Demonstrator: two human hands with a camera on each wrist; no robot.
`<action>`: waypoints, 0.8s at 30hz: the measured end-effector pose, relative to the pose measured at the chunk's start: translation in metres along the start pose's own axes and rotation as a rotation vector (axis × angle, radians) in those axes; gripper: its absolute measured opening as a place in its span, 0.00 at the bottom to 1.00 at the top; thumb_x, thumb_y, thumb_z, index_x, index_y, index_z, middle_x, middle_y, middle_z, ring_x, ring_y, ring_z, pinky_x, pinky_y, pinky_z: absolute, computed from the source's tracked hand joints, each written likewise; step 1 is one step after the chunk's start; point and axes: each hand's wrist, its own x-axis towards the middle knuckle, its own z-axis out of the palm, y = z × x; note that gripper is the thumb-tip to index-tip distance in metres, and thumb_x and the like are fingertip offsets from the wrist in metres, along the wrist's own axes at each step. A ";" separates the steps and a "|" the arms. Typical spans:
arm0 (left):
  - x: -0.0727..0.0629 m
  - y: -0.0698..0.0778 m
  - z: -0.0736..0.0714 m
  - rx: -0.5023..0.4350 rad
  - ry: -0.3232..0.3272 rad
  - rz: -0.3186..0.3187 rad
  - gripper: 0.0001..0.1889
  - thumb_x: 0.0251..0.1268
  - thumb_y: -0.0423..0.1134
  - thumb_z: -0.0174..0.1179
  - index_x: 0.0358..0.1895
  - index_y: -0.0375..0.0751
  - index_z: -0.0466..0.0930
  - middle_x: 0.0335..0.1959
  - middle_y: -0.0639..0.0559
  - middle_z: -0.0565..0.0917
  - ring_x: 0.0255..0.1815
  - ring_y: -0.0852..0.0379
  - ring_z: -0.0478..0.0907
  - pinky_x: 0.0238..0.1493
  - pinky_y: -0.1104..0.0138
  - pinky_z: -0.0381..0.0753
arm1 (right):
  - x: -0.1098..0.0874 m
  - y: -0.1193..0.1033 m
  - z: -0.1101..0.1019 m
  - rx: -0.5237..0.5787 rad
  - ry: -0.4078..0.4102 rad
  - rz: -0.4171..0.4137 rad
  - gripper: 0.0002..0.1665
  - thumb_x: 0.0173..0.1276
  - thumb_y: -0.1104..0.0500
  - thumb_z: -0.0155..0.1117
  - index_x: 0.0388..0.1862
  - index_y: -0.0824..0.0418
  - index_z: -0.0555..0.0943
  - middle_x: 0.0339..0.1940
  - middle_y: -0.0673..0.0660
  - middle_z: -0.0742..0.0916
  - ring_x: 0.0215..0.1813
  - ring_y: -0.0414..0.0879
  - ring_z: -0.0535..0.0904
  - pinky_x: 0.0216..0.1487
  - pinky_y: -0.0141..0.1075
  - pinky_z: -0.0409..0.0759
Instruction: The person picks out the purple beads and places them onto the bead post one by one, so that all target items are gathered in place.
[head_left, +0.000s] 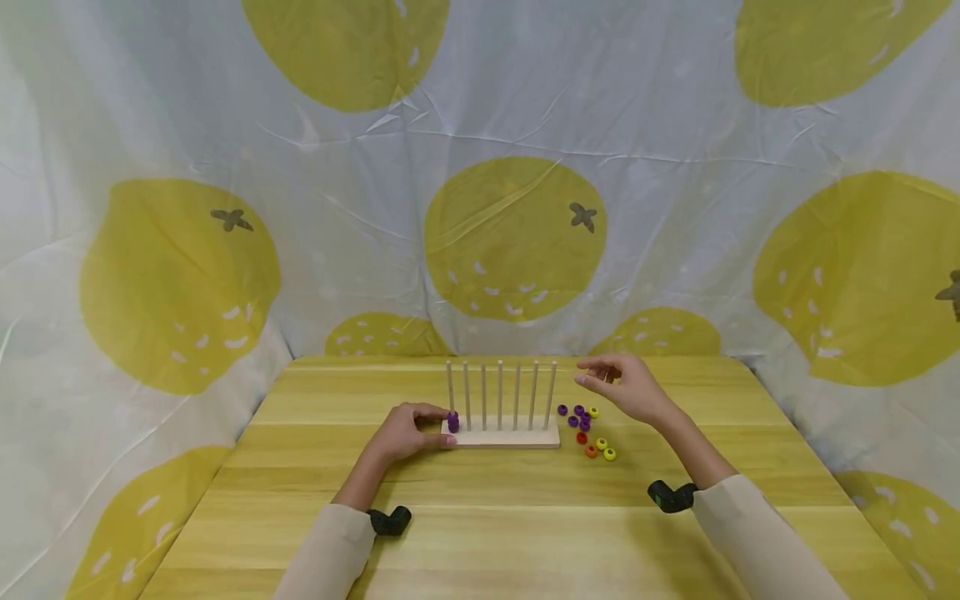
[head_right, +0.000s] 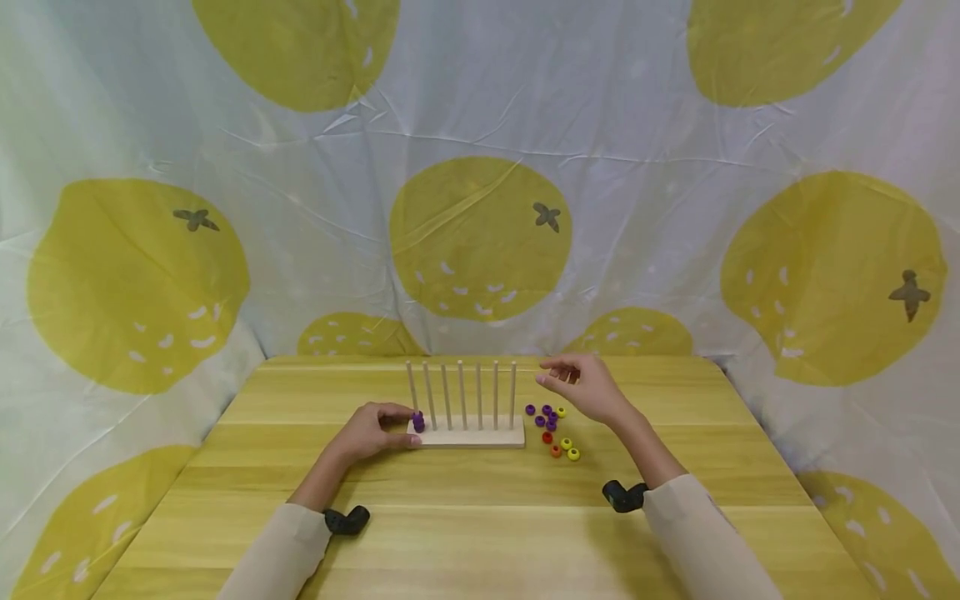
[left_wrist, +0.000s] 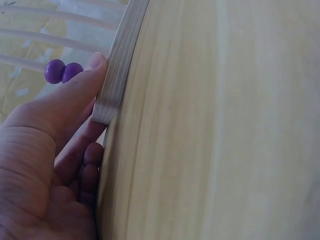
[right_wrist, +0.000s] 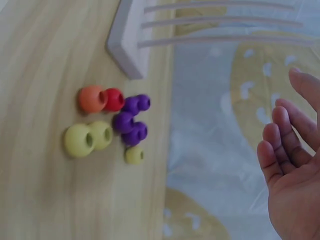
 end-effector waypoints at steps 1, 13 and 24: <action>-0.001 0.000 0.000 -0.001 -0.001 0.001 0.27 0.49 0.54 0.81 0.55 0.56 0.89 0.57 0.53 0.88 0.64 0.47 0.81 0.69 0.50 0.77 | -0.002 0.004 0.000 -0.003 0.001 0.009 0.22 0.73 0.46 0.69 0.59 0.56 0.86 0.37 0.52 0.85 0.37 0.47 0.77 0.38 0.35 0.77; 0.001 -0.003 0.001 -0.016 -0.001 0.023 0.27 0.49 0.54 0.81 0.55 0.55 0.89 0.56 0.53 0.88 0.62 0.49 0.82 0.65 0.51 0.79 | -0.020 0.043 0.010 -0.015 -0.014 0.056 0.24 0.71 0.46 0.71 0.57 0.60 0.87 0.31 0.51 0.81 0.30 0.43 0.72 0.29 0.34 0.71; 0.000 -0.003 0.001 -0.029 0.004 0.019 0.27 0.48 0.53 0.82 0.54 0.54 0.89 0.55 0.53 0.89 0.61 0.49 0.82 0.65 0.51 0.80 | -0.032 0.067 0.029 0.006 -0.011 0.096 0.17 0.70 0.56 0.72 0.52 0.65 0.88 0.31 0.52 0.82 0.30 0.41 0.72 0.30 0.31 0.72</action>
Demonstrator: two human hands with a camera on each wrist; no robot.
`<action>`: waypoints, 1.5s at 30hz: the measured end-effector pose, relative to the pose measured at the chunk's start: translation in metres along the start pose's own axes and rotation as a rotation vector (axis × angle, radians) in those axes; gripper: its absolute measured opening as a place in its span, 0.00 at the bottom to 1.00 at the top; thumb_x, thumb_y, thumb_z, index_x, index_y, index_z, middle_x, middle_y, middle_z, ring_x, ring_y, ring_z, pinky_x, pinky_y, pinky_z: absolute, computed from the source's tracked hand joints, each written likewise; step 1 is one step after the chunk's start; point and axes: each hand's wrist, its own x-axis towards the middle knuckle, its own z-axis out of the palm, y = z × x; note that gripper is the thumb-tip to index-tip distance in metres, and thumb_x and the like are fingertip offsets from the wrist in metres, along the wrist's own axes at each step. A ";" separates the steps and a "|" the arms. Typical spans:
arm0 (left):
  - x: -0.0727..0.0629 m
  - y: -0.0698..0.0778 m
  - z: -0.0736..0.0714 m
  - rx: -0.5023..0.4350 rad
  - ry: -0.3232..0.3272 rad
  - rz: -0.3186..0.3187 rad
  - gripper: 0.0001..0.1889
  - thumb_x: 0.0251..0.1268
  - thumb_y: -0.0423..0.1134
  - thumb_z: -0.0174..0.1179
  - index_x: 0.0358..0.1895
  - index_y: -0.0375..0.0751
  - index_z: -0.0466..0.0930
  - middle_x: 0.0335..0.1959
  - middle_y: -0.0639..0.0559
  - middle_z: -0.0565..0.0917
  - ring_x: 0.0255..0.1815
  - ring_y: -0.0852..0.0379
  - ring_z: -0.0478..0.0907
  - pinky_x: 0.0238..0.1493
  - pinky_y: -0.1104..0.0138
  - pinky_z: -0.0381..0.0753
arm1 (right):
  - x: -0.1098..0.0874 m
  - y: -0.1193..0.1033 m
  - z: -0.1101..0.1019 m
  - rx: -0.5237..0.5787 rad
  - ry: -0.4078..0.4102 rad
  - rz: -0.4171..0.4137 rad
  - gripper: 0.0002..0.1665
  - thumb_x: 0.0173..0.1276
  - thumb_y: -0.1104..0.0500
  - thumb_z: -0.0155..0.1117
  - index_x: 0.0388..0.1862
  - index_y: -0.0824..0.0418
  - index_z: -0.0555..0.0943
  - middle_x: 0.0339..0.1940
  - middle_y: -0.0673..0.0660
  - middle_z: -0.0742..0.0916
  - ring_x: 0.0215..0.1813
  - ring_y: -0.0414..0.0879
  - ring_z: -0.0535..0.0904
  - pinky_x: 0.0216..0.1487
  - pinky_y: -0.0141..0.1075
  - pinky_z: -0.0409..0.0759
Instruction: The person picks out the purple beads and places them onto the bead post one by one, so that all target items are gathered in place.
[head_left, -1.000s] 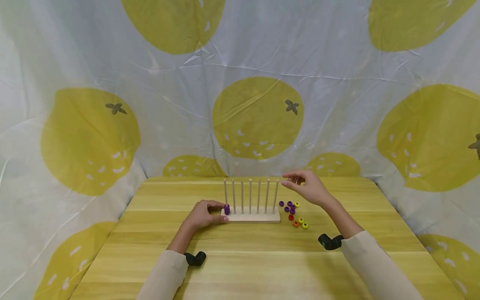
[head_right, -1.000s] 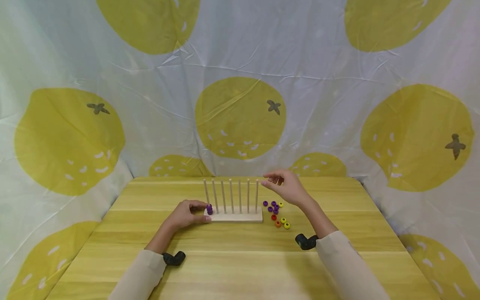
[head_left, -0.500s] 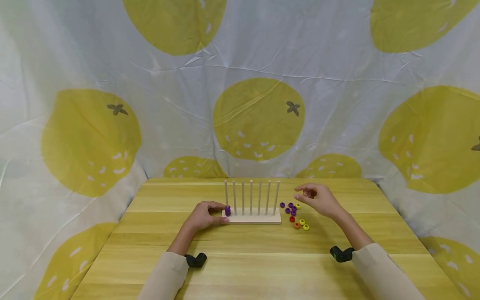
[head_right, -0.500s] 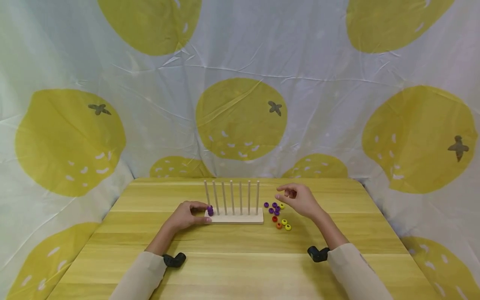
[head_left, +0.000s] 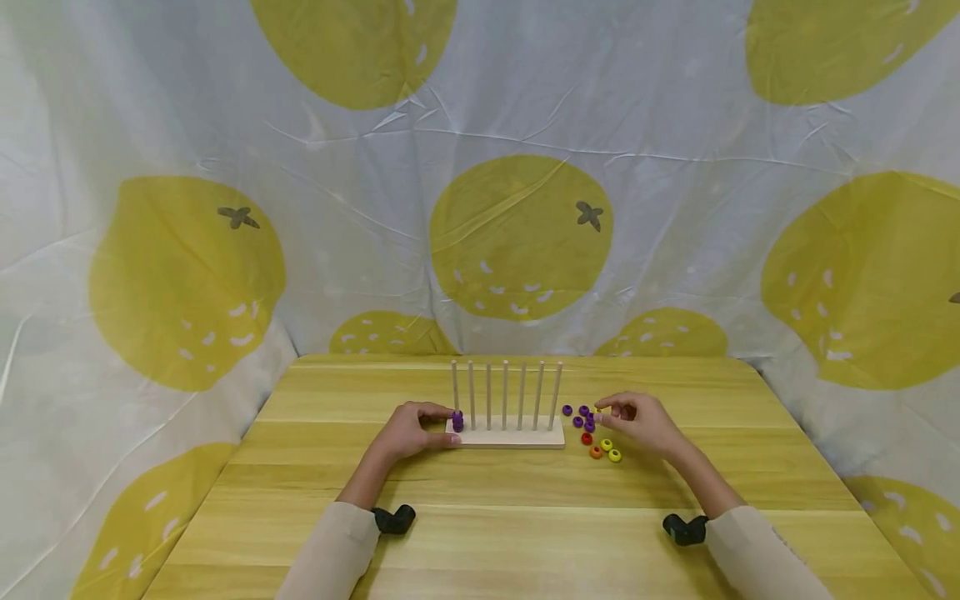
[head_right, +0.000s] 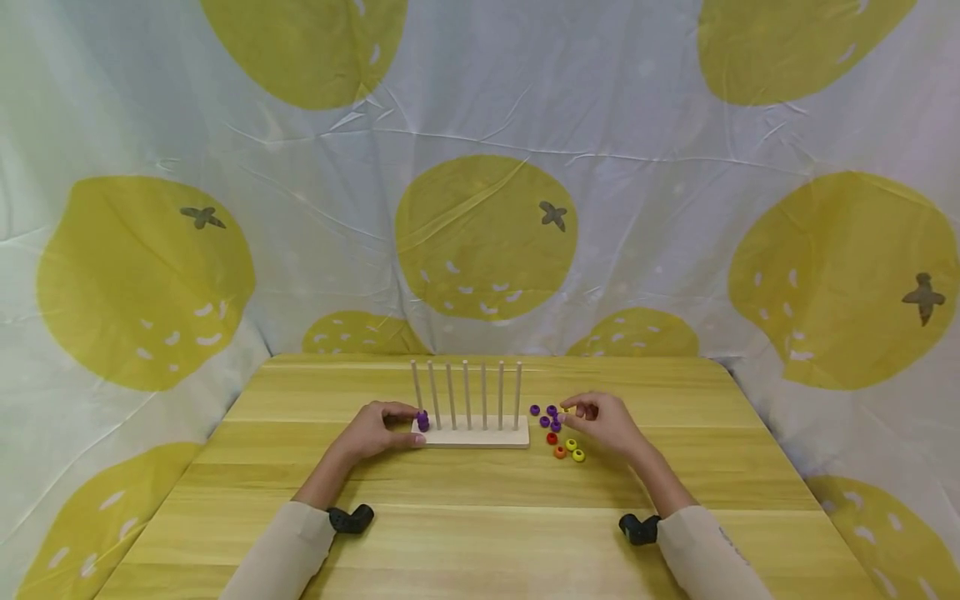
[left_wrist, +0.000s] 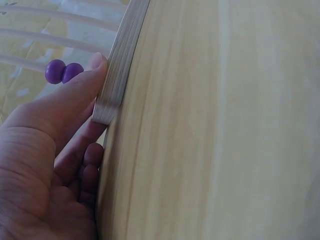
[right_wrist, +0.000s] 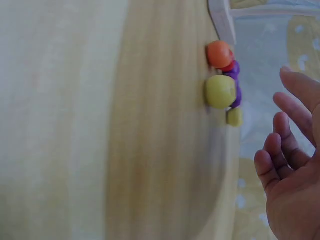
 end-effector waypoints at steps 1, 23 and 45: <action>0.000 0.000 0.000 0.001 -0.001 0.001 0.27 0.48 0.53 0.82 0.54 0.54 0.89 0.55 0.53 0.89 0.61 0.49 0.82 0.65 0.51 0.80 | -0.001 0.001 0.001 0.003 0.003 0.012 0.16 0.70 0.56 0.73 0.52 0.64 0.88 0.31 0.52 0.82 0.30 0.41 0.72 0.30 0.30 0.72; 0.000 0.001 0.001 0.013 0.004 0.004 0.26 0.50 0.53 0.81 0.55 0.54 0.89 0.55 0.53 0.89 0.61 0.50 0.82 0.64 0.51 0.80 | -0.005 0.017 0.015 -0.004 -0.052 0.077 0.16 0.70 0.49 0.73 0.49 0.58 0.90 0.32 0.51 0.83 0.32 0.43 0.73 0.30 0.31 0.71; 0.000 -0.001 0.000 0.006 0.003 -0.009 0.26 0.48 0.54 0.82 0.54 0.56 0.89 0.55 0.54 0.89 0.60 0.50 0.82 0.64 0.51 0.80 | -0.005 0.022 0.026 0.069 -0.003 0.098 0.16 0.69 0.52 0.74 0.49 0.62 0.90 0.31 0.53 0.81 0.31 0.41 0.71 0.30 0.31 0.69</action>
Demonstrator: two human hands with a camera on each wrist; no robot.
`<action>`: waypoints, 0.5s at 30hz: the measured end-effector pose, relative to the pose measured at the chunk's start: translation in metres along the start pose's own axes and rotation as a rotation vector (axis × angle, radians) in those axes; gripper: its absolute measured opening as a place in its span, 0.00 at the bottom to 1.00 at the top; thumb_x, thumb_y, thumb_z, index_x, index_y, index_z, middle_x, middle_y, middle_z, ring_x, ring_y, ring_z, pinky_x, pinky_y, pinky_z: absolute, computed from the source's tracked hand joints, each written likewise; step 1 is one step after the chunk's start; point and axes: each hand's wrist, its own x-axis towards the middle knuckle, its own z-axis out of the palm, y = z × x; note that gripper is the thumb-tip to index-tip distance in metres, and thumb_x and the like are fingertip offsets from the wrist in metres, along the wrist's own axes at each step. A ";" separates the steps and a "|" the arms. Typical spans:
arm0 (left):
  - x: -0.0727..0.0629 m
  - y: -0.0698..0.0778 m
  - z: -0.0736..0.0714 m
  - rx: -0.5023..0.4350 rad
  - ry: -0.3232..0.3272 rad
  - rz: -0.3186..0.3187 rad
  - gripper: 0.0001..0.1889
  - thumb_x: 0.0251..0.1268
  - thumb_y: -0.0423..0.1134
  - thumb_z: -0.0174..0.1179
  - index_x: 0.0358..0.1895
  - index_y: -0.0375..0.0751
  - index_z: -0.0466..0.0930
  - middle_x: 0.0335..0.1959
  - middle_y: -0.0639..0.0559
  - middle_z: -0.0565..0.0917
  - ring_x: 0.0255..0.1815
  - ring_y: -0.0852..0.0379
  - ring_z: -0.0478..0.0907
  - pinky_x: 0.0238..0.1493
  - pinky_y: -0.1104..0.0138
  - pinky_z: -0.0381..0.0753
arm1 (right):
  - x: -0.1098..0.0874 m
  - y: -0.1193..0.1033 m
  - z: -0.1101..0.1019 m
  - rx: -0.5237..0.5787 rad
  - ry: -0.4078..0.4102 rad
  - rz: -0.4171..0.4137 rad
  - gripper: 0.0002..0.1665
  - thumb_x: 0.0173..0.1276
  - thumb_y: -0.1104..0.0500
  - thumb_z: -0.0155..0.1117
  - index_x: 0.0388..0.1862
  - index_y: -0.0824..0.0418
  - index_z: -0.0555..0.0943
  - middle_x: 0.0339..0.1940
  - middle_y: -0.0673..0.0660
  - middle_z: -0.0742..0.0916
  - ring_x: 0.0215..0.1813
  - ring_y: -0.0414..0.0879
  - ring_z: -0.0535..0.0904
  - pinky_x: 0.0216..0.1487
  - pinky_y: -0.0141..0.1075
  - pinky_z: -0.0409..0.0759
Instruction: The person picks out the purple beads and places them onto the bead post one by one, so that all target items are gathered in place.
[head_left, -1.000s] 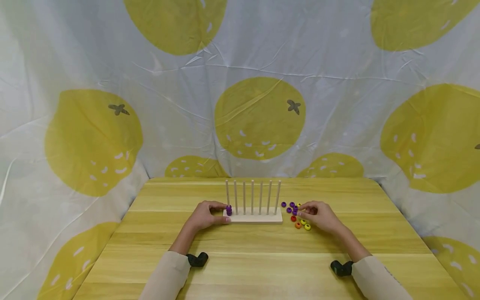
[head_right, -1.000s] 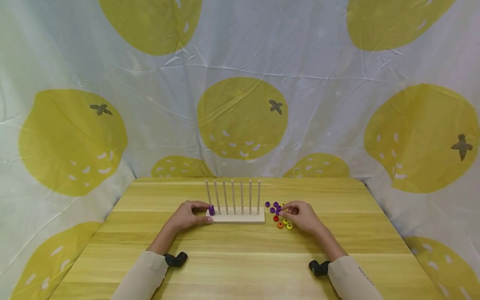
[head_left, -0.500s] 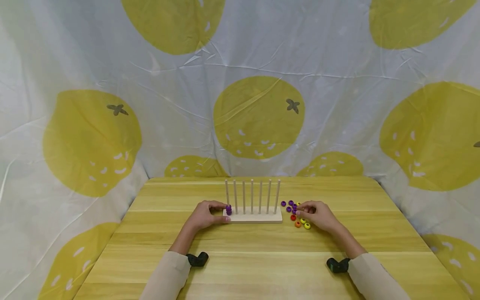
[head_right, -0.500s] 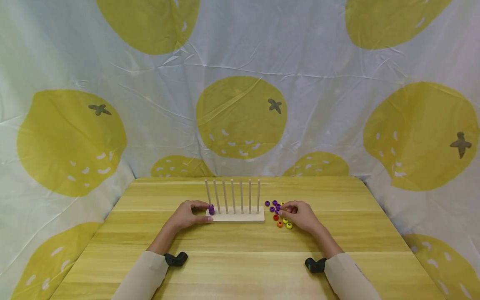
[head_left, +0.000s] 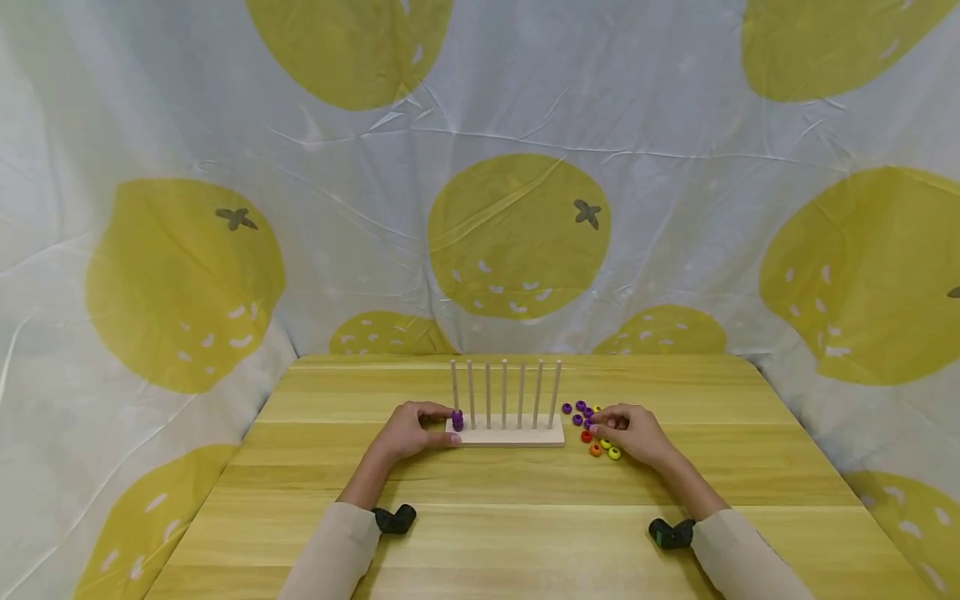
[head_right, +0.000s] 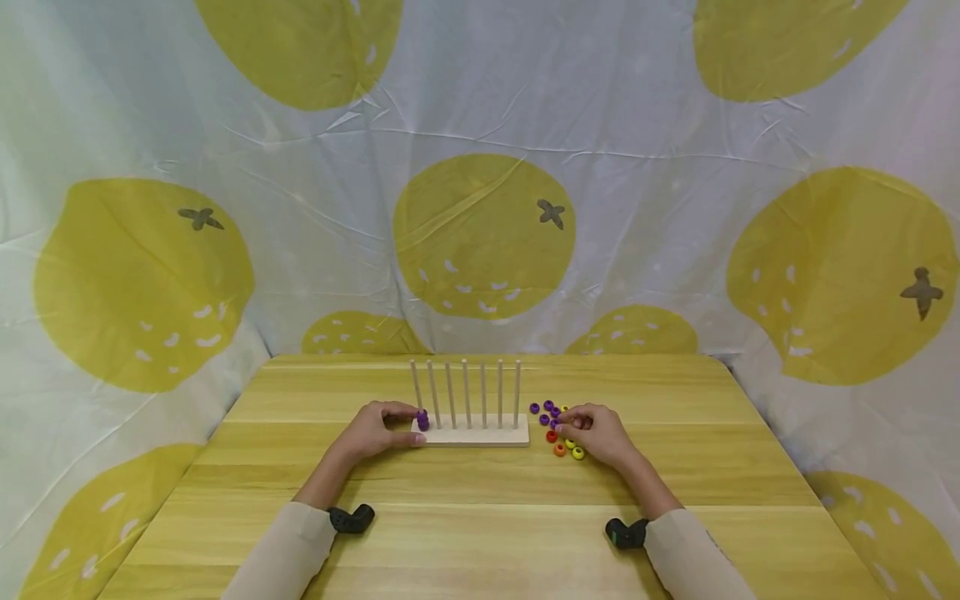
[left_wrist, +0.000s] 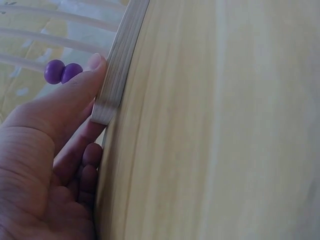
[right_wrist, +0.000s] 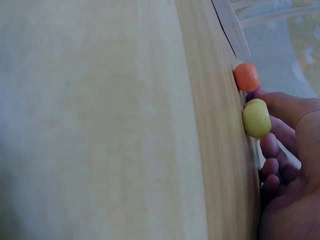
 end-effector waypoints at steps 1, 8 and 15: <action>0.000 0.000 0.000 0.000 0.000 0.000 0.26 0.48 0.54 0.82 0.54 0.56 0.89 0.55 0.54 0.89 0.60 0.50 0.82 0.64 0.51 0.80 | 0.000 0.000 0.000 0.003 -0.001 0.000 0.17 0.69 0.52 0.74 0.50 0.62 0.90 0.31 0.53 0.81 0.31 0.41 0.71 0.30 0.30 0.69; 0.002 0.001 -0.001 0.010 0.000 0.014 0.26 0.49 0.53 0.81 0.54 0.55 0.89 0.55 0.53 0.89 0.61 0.49 0.82 0.64 0.50 0.80 | 0.001 -0.001 -0.001 0.001 -0.010 -0.015 0.16 0.69 0.54 0.73 0.51 0.61 0.90 0.31 0.52 0.82 0.31 0.41 0.72 0.30 0.31 0.71; -0.001 0.001 0.000 0.017 0.002 -0.005 0.26 0.50 0.54 0.81 0.54 0.56 0.89 0.54 0.55 0.89 0.62 0.49 0.82 0.66 0.51 0.79 | 0.001 -0.001 0.001 -0.016 -0.022 -0.019 0.15 0.69 0.53 0.73 0.49 0.60 0.90 0.32 0.52 0.83 0.32 0.42 0.74 0.33 0.31 0.73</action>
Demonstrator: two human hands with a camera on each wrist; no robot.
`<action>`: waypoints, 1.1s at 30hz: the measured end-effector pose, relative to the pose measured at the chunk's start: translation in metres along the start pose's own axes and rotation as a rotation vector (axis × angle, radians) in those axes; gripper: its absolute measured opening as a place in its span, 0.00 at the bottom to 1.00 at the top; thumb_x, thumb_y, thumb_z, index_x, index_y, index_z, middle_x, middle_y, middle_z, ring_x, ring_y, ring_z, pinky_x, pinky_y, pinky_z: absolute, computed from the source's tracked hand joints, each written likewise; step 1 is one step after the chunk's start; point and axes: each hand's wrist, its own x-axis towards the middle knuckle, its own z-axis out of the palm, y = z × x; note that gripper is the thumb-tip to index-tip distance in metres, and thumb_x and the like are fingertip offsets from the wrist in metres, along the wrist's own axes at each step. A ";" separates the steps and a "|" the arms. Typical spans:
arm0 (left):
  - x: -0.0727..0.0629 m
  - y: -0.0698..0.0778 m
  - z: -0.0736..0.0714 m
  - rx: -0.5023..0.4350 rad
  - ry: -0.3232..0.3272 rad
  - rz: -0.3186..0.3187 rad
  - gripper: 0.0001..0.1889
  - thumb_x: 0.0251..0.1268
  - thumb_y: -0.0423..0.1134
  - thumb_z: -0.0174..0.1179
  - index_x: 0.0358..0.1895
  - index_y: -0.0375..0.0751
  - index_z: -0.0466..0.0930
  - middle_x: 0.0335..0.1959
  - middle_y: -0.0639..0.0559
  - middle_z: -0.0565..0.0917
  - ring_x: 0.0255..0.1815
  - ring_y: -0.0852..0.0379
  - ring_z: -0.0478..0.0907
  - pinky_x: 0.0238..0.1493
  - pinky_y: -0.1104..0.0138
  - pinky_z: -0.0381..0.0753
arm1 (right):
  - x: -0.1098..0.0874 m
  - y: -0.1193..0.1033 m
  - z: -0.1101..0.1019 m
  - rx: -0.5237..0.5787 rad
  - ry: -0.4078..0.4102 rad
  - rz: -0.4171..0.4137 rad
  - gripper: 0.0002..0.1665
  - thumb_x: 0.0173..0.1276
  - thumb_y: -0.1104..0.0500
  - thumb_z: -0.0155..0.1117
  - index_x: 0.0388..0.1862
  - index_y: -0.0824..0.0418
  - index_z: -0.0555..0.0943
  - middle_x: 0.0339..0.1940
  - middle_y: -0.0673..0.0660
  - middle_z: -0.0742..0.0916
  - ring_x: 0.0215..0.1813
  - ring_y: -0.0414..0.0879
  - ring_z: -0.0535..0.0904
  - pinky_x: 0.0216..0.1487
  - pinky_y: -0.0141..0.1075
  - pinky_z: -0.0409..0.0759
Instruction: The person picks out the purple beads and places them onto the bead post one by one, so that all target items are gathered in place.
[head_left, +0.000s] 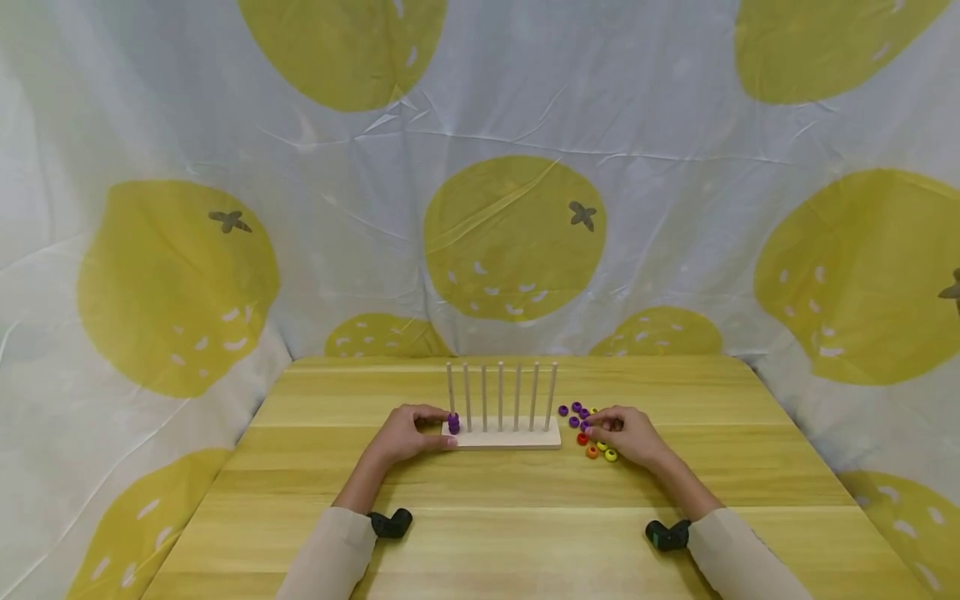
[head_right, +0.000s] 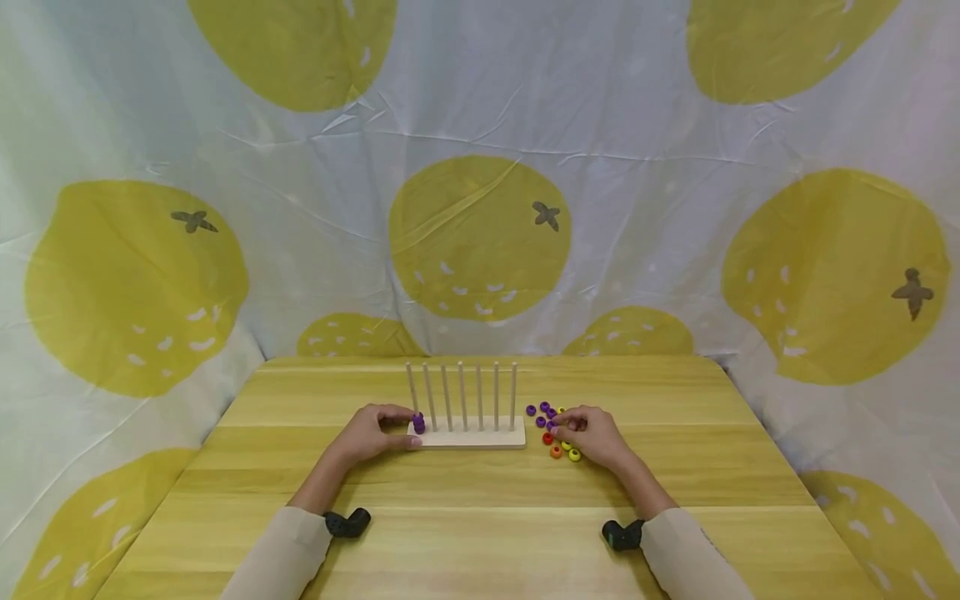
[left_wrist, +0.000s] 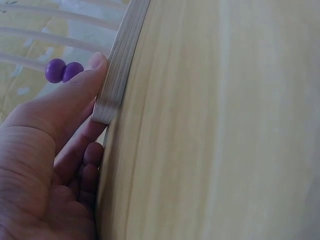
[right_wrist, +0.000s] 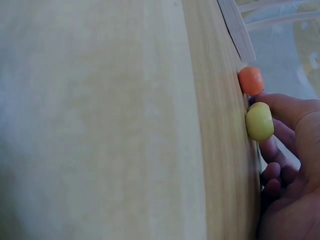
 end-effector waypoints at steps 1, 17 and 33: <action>0.000 0.000 0.000 0.001 0.002 -0.001 0.26 0.50 0.54 0.81 0.54 0.57 0.89 0.54 0.56 0.89 0.62 0.49 0.82 0.66 0.51 0.79 | 0.000 0.000 0.000 0.002 0.001 0.003 0.14 0.69 0.53 0.74 0.48 0.59 0.90 0.31 0.52 0.83 0.32 0.42 0.74 0.33 0.32 0.73; -0.003 -0.004 0.004 -0.013 0.000 0.028 0.25 0.50 0.53 0.81 0.54 0.56 0.89 0.54 0.54 0.89 0.62 0.49 0.82 0.66 0.50 0.79 | -0.005 0.001 0.001 0.034 0.018 0.059 0.16 0.67 0.51 0.75 0.47 0.59 0.90 0.30 0.53 0.82 0.30 0.42 0.72 0.31 0.31 0.71; -0.001 -0.003 0.003 -0.011 0.007 -0.003 0.26 0.50 0.54 0.81 0.55 0.57 0.88 0.56 0.54 0.88 0.63 0.49 0.81 0.67 0.50 0.78 | -0.001 -0.009 -0.011 0.049 0.035 0.067 0.14 0.72 0.55 0.70 0.50 0.62 0.88 0.32 0.54 0.83 0.31 0.42 0.72 0.30 0.31 0.72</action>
